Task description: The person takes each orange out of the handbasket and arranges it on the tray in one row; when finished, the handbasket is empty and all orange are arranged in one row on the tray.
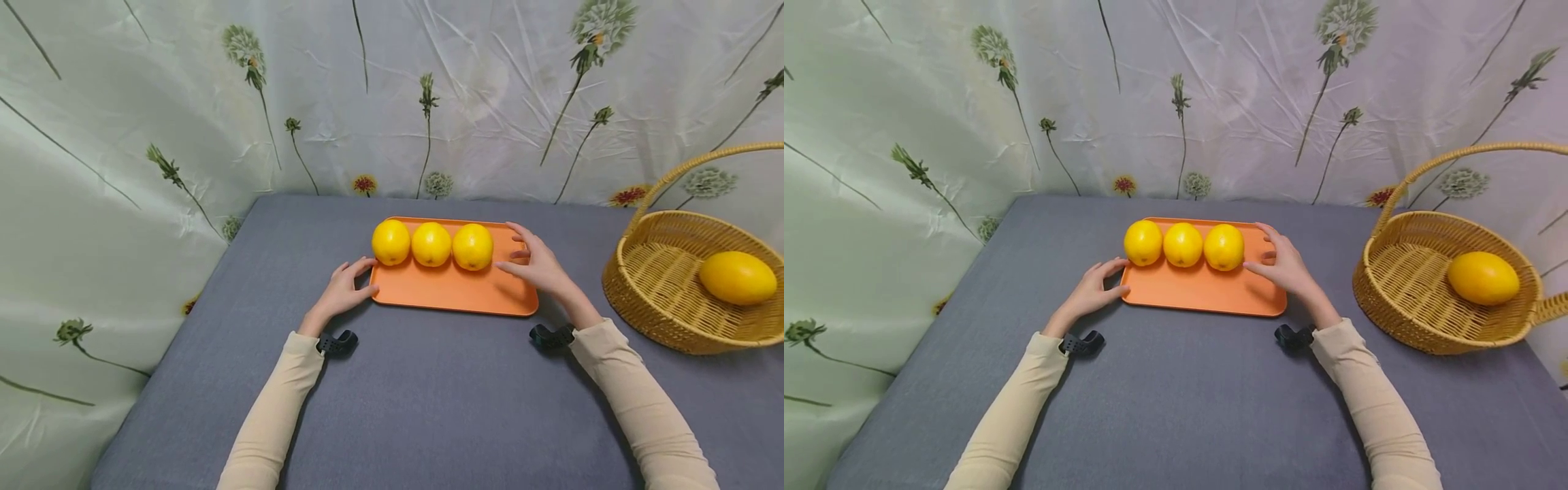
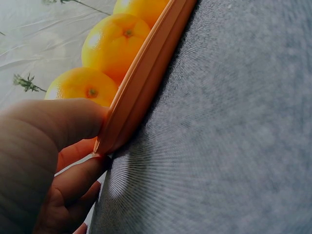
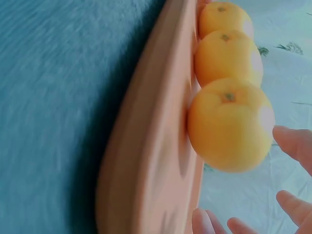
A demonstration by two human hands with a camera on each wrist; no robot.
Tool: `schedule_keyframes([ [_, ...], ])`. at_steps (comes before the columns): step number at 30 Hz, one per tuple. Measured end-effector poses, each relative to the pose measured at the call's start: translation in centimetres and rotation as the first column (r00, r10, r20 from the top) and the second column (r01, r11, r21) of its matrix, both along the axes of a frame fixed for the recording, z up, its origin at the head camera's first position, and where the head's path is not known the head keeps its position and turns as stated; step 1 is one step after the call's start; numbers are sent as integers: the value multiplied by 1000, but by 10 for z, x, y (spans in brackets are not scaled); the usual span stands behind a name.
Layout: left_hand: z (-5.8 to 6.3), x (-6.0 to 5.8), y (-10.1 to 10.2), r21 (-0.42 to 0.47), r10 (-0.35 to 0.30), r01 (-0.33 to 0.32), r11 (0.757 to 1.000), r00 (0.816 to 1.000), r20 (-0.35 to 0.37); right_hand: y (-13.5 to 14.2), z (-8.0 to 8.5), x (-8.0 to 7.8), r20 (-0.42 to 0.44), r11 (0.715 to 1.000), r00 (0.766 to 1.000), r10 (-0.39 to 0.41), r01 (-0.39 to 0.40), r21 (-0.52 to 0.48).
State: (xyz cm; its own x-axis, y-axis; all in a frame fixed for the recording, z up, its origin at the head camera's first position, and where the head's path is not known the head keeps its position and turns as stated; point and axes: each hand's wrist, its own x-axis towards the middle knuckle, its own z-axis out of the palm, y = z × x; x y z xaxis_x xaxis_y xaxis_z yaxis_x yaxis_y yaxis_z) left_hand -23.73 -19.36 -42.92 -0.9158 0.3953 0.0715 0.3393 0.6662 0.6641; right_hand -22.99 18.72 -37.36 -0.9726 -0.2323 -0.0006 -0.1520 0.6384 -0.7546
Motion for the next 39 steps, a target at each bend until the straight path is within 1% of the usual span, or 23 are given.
schedule_keyframes([
  [4,-2,0,-1,-11,0,-1,1000,1000,-11,8,4,5,-41,1000,999,0,1,26],
  [10,-2,0,-2,-3,3,-3,1000,1000,-14,17,9,12,-75,1000,997,0,2,31],
  [16,-3,0,-2,-4,4,-4,1000,1000,-12,26,9,19,-132,998,991,-9,17,58],
  [23,-2,0,-2,2,4,-4,1000,1000,-23,36,17,29,-237,996,971,-13,33,78],
  [27,-1,0,-1,3,5,-5,1000,1000,-25,44,20,33,-276,995,961,-23,50,90],
  [31,0,1,0,-3,1,-1,1000,1000,-15,53,20,36,-292,994,956,-39,66,83],
  [39,-2,2,1,-3,-3,3,1000,1000,-17,70,19,47,-321,996,944,-70,86,36],
])
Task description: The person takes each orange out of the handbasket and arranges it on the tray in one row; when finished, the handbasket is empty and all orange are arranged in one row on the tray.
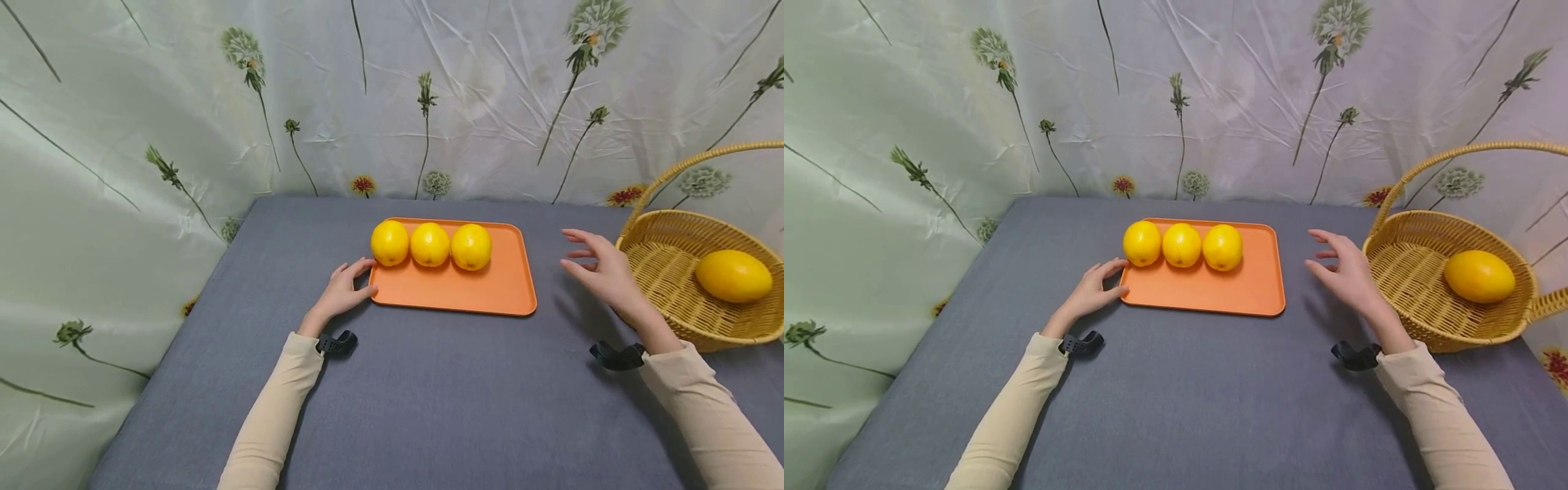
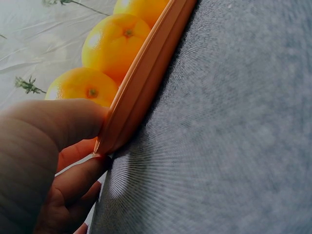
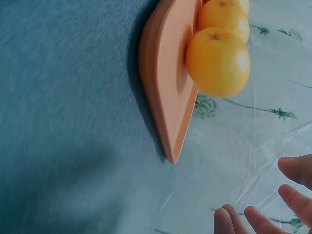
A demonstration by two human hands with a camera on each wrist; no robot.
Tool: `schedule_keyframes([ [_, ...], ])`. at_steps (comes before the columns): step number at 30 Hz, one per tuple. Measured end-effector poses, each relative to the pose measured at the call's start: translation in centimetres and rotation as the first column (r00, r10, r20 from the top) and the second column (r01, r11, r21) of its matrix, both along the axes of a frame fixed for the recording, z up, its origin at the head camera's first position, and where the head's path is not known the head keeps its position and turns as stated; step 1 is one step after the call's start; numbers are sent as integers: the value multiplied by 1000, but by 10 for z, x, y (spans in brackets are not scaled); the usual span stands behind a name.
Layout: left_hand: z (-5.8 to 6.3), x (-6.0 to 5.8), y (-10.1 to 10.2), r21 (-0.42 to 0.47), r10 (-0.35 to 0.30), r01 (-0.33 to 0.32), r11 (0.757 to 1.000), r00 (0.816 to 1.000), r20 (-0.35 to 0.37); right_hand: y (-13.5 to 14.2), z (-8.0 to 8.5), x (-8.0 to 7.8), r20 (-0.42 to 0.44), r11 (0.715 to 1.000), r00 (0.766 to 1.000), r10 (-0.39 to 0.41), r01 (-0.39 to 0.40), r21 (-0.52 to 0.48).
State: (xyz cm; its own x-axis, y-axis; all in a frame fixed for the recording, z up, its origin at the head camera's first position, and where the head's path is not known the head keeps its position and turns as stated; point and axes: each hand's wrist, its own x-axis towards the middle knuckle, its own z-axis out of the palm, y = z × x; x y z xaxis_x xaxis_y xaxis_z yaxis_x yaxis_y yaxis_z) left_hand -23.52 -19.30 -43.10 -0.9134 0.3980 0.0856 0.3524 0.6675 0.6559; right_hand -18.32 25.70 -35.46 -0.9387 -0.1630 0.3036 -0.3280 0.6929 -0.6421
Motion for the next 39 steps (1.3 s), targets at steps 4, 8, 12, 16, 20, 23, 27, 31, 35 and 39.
schedule_keyframes([
  [4,-2,0,1,4,2,-2,1000,1000,3,9,2,5,-10,1000,1000,-12,13,6],
  [8,-2,-1,1,6,8,-8,1000,1000,6,18,5,7,-26,999,999,-34,35,28],
  [12,-2,0,1,5,9,-9,1000,1000,9,29,8,9,-46,995,996,-76,78,56],
  [16,-1,0,2,4,5,-5,1000,1000,12,39,11,12,-65,992,993,-102,107,70],
  [20,0,0,1,4,9,-9,1000,1000,10,46,15,16,-46,989,991,-123,126,80],
  [23,0,0,1,2,6,-6,1000,1000,4,51,17,20,-31,986,990,-138,140,86],
  [27,-1,1,1,-4,-5,5,1000,1000,-3,61,19,22,-39,981,987,-156,160,108],
  [31,-1,1,1,1,-7,7,1000,1000,-4,75,21,23,-57,969,983,-176,183,166],
  [35,-1,1,1,10,-4,4,1000,1000,-8,89,20,24,-43,945,978,-206,210,249],
  [39,0,0,-1,4,-2,2,1000,1000,-7,100,16,26,-29,905,965,-261,255,341],
])
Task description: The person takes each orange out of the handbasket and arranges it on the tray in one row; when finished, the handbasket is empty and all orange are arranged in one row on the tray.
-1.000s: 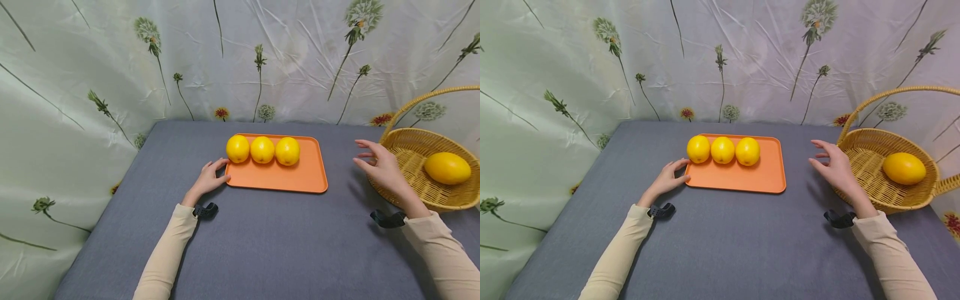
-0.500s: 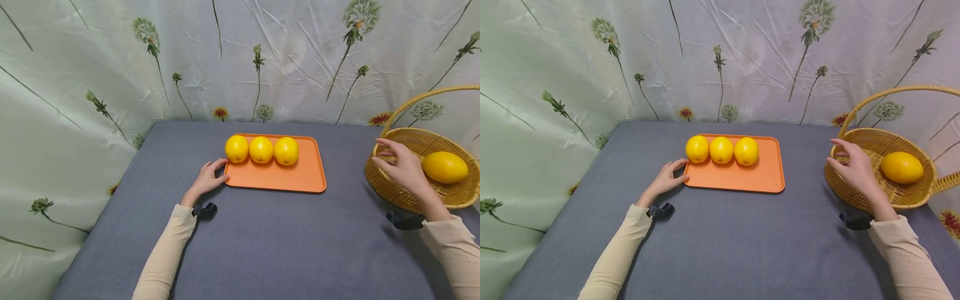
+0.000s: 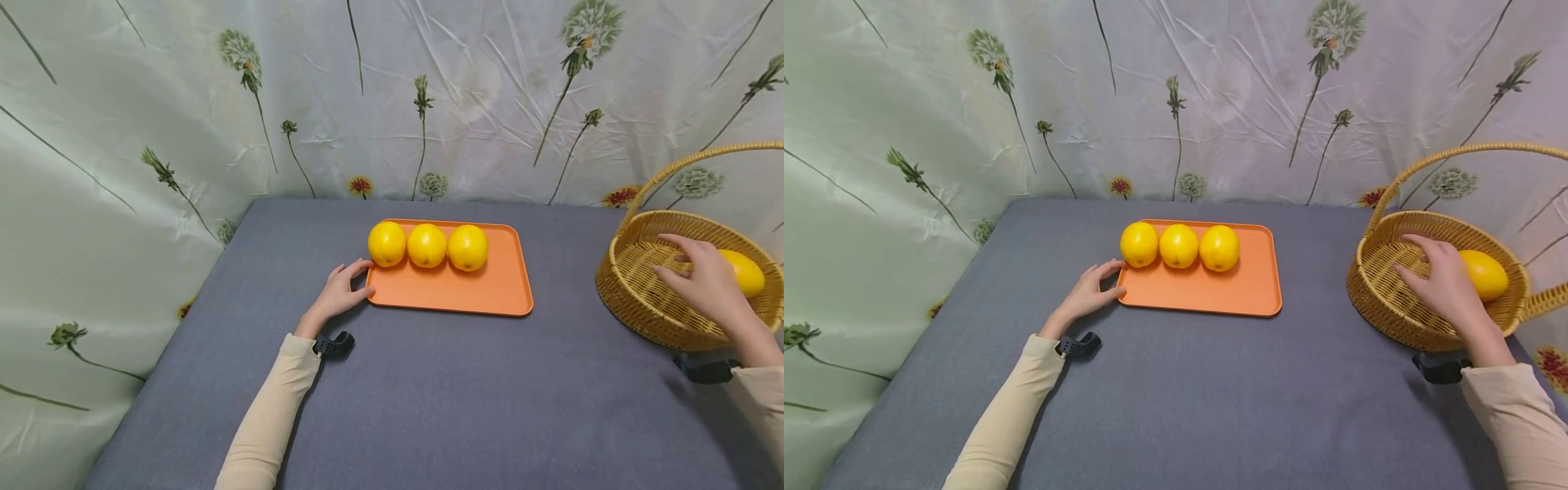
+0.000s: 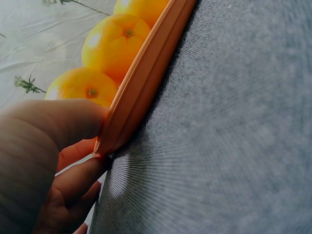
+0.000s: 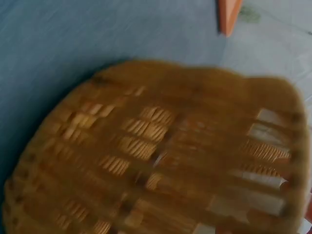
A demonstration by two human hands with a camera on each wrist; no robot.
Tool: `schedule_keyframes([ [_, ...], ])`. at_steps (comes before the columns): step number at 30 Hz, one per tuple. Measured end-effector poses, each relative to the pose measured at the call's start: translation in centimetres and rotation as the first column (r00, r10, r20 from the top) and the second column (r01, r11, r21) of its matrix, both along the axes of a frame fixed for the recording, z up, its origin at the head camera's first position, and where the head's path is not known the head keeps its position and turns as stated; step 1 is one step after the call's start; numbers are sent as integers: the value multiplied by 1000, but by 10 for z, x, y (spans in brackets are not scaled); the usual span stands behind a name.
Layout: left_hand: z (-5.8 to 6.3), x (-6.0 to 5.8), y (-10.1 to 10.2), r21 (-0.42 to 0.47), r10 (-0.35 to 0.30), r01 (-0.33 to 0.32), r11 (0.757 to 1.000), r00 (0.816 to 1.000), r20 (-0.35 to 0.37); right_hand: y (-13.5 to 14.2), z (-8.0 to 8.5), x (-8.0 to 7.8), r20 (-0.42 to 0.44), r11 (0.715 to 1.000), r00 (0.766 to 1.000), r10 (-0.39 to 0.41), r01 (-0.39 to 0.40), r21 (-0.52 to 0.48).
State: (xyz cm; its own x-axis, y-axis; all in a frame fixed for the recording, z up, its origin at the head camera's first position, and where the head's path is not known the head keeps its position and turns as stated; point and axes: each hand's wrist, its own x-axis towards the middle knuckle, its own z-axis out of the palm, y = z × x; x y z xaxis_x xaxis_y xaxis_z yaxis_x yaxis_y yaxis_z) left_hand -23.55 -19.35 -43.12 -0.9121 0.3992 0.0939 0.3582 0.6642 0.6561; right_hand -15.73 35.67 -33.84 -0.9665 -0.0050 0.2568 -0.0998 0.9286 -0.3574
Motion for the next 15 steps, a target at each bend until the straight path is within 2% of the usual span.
schedule_keyframes([
  [5,1,0,-1,1,8,-8,1000,1000,-4,13,-4,3,38,997,997,-61,60,41],
  [12,2,2,0,4,6,-6,1000,1000,-3,31,-12,6,15,990,994,-109,107,90],
  [15,2,2,0,6,3,-3,1000,1000,2,39,-14,8,40,980,984,-175,170,107],
])
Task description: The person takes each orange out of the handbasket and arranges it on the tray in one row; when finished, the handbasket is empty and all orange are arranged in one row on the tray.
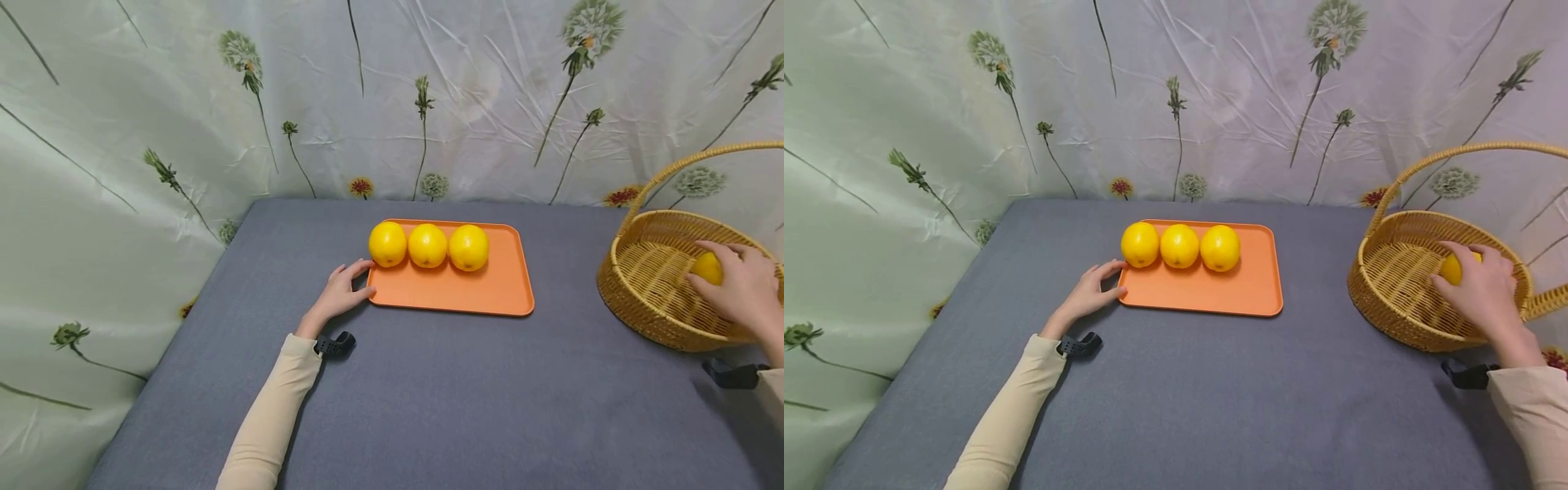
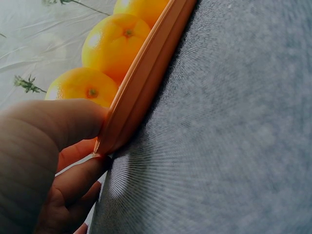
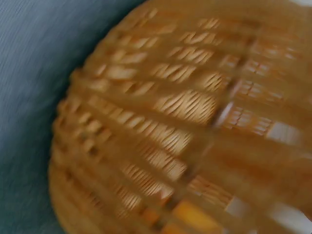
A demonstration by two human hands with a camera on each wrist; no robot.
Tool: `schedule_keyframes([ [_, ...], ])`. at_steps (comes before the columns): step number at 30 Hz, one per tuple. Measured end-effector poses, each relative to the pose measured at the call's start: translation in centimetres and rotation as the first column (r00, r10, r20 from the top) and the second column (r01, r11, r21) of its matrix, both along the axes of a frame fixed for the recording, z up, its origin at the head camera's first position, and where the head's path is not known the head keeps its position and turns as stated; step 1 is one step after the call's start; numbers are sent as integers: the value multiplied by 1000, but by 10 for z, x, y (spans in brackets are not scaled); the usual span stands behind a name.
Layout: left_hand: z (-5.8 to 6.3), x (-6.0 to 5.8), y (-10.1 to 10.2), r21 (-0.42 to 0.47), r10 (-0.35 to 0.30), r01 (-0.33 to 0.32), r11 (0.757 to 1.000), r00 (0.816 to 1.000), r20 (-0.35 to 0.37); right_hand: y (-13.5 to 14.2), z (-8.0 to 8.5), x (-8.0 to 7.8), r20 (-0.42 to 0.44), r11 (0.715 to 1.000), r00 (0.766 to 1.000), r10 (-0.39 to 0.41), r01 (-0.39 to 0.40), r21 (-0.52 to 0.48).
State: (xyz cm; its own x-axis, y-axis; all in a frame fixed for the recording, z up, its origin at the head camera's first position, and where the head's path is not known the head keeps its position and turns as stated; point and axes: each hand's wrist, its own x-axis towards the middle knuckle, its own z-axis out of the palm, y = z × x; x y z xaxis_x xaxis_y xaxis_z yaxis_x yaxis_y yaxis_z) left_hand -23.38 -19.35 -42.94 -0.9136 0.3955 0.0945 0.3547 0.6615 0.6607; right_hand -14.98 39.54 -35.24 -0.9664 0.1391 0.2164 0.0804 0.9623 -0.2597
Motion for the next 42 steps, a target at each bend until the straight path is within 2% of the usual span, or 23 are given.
schedule_keyframes([
  [6,0,-1,1,-3,-6,6,1000,1000,-8,14,-3,3,53,994,994,-98,100,-45],
  [12,-2,-1,2,-13,-7,7,1000,1000,-16,22,-11,5,38,987,995,-91,96,-127],
  [15,-3,-2,2,-8,-4,4,1000,1000,-12,25,-14,5,28,987,996,-83,86,-136],
  [23,-2,-1,2,4,-7,7,1000,1000,-1,31,-19,0,45,988,995,-88,93,-124],
  [30,-3,0,2,4,-8,8,1000,1000,-4,32,-21,-5,97,994,990,-104,106,-9],
  [35,-4,-1,2,0,-2,2,1000,1000,-4,32,-23,-6,124,993,985,-118,120,-10],
  [38,-4,-1,3,-1,-4,4,1000,1000,-5,35,-24,-7,136,989,982,-130,138,-48],
  [42,-4,-2,2,-4,-5,5,1000,1000,-8,37,-25,-8,121,973,980,-157,174,-149],
])
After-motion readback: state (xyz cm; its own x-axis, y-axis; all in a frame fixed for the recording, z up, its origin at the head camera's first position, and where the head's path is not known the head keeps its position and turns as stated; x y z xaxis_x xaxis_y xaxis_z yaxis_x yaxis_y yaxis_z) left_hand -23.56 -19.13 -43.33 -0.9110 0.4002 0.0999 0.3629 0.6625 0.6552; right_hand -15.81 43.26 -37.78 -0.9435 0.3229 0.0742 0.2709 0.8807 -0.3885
